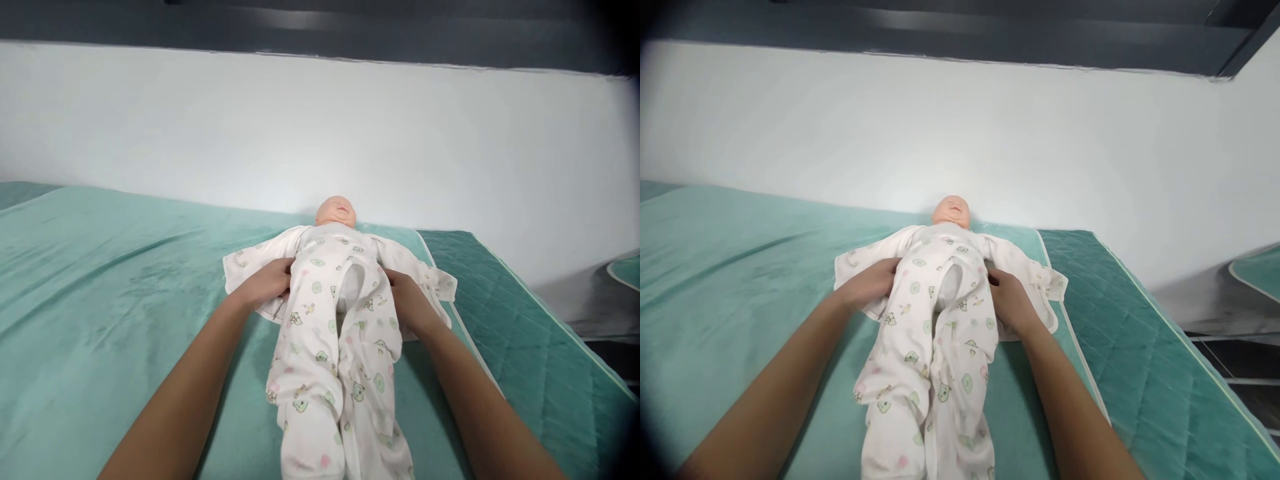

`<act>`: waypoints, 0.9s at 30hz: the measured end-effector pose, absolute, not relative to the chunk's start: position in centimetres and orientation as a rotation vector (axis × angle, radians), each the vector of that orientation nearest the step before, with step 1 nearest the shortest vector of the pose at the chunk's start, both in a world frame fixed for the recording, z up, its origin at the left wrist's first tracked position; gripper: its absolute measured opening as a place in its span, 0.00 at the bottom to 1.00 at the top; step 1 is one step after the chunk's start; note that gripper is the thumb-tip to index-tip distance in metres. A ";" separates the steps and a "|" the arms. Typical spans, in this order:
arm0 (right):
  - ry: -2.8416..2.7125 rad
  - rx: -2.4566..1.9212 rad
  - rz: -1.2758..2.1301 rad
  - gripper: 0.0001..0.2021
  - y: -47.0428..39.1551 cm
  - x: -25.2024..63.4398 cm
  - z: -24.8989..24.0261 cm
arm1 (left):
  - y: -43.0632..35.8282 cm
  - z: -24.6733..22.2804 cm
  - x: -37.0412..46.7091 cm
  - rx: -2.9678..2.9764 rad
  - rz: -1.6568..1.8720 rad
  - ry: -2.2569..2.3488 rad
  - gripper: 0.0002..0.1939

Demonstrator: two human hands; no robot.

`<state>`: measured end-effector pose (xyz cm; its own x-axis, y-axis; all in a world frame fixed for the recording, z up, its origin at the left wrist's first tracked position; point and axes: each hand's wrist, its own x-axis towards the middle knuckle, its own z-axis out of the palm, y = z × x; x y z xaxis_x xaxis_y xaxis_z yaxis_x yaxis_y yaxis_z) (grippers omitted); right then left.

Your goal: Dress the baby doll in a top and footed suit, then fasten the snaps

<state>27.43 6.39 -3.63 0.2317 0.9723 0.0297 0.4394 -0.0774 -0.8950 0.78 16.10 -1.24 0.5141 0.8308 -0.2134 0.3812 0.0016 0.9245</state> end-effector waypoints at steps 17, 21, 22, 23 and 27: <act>-0.983 -1.351 1.052 0.20 6.1 25.8 -2.7 | 15.2 -1.7 2.0 1.183 0.719 0.762 0.25; -0.908 -1.165 1.250 0.20 6.8 26.6 -4.2 | 15.2 -2.2 2.3 1.162 0.718 0.780 0.22; -0.904 -1.139 1.275 0.20 6.9 26.7 -4.4 | 15.3 -2.2 2.4 1.154 0.723 0.786 0.22; -0.909 -1.129 1.284 0.21 6.9 26.8 -4.5 | 15.2 -2.3 2.5 1.149 0.729 0.792 0.22; -0.980 -1.197 1.240 0.23 6.8 26.5 -4.4 | 15.2 -2.4 2.7 1.156 0.739 0.809 0.23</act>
<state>26.54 6.84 -4.38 0.1100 0.9910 -0.0758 -0.1555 -0.0582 -0.9861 2.66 15.19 -2.43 0.5163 0.8405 -0.1643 -0.0868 0.2422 0.9663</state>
